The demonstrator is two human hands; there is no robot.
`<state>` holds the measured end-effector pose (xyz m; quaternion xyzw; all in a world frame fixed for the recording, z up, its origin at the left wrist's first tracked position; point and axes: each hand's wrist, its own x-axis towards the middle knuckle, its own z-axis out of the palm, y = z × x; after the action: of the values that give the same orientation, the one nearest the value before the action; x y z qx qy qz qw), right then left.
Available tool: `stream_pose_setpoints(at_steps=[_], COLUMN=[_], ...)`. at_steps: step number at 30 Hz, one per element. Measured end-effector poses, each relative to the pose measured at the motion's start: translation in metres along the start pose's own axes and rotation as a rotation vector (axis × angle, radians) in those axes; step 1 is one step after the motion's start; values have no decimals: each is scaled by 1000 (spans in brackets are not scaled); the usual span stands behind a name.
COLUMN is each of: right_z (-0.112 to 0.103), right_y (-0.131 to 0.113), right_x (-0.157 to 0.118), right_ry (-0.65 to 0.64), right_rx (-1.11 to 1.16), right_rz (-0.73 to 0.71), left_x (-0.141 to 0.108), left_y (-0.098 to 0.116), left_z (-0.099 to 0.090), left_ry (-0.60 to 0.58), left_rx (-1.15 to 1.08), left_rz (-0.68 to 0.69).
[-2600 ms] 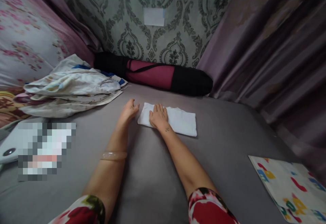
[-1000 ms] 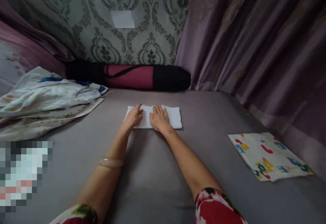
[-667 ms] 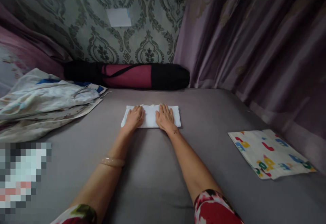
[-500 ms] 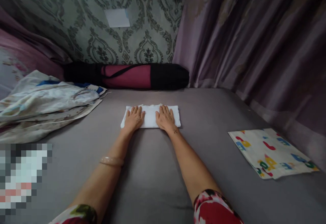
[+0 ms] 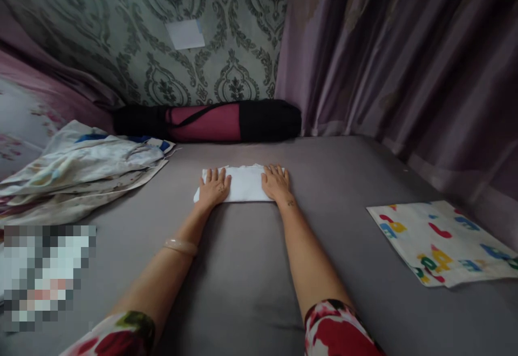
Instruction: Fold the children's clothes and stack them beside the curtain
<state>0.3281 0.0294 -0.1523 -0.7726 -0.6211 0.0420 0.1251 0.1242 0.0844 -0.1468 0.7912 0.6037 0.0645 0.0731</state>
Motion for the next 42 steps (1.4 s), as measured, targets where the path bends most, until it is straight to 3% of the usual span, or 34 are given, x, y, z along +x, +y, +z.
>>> stream_pose_setpoints(at_steps=[4, 10, 14, 20, 24, 29, 36, 42], right_z=[2, 3, 2, -2, -2, -6, -14, -6], right_y=[2, 4, 7, 11, 11, 9, 4, -1], right_x=[1, 3, 6, 10, 14, 17, 14, 10], right_ry=[38, 65, 80, 112, 114, 110, 99, 190], right_rx=[11, 24, 36, 10, -47, -72, -71, -93], right_rz=[-19, -36, -45, -27, -28, -10, 0, 25], left_x=[9, 23, 39, 83, 105, 115, 97, 62], left_y=[-4, -28, -42, -44, -38, -31, -27, -26], left_z=[-2, -8, -14, -42, -56, -61, -61, -42], left_ry=[-58, 51, 34, -342, -436, -498, -444, -184], left_rx=[36, 134, 58, 2, 30, 85, 86, 74], left_rz=[22, 230, 197, 183, 171, 165, 148, 164])
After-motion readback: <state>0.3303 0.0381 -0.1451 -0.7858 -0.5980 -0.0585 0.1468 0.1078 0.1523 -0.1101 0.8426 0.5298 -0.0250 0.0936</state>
